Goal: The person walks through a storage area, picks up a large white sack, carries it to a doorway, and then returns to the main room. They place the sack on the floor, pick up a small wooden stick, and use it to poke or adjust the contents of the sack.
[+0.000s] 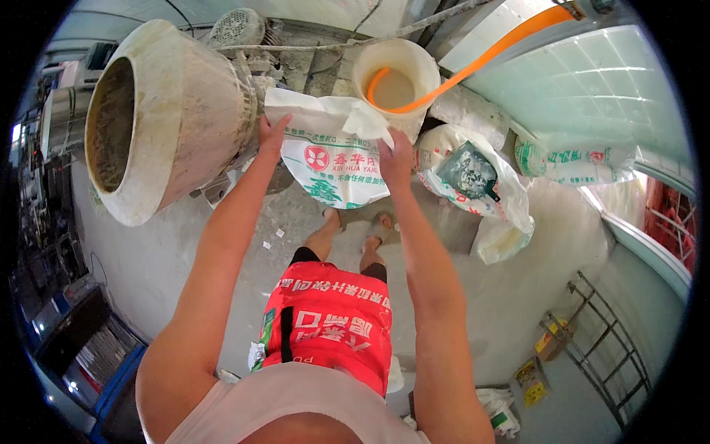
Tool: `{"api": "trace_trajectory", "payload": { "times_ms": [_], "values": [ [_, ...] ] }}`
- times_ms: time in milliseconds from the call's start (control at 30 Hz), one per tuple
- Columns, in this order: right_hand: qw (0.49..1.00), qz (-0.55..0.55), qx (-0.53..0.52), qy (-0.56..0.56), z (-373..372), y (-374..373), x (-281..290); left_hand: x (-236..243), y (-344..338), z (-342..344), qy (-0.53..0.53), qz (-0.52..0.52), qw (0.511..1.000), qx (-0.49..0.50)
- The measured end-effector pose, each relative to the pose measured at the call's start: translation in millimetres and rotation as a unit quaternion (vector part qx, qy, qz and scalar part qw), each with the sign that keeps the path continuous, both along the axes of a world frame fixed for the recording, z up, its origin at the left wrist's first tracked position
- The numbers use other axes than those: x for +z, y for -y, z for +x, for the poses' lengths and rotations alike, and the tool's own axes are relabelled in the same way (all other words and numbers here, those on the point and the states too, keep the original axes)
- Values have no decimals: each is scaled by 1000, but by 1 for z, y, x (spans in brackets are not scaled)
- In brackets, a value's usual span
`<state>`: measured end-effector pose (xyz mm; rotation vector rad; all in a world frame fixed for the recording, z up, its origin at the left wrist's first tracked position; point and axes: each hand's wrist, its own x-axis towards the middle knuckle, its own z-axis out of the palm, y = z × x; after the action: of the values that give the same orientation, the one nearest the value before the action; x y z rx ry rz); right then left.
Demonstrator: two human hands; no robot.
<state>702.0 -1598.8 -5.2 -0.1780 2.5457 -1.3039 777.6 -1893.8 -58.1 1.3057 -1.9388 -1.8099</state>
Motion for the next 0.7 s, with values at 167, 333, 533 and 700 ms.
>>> {"api": "trace_trajectory", "payload": {
  "times_ms": [167, 333, 533, 700],
  "values": [
    [965, -210, -107, 113, 16, 19, -8, 6, -10, 12, -53, -44, 996, -65],
    [946, -210, -166, 183, 58, -23, -31, 67, -89, 34, -75, 16, 977, -197],
    [969, -69, -173, 163, 99, -23, -27, 62, -97, 80, -29, 63, 992, -110],
    [907, -172, -283, 259, 163, -59, -8, 71, -107, 140, 42, 131, 984, -110]
  ]
}}
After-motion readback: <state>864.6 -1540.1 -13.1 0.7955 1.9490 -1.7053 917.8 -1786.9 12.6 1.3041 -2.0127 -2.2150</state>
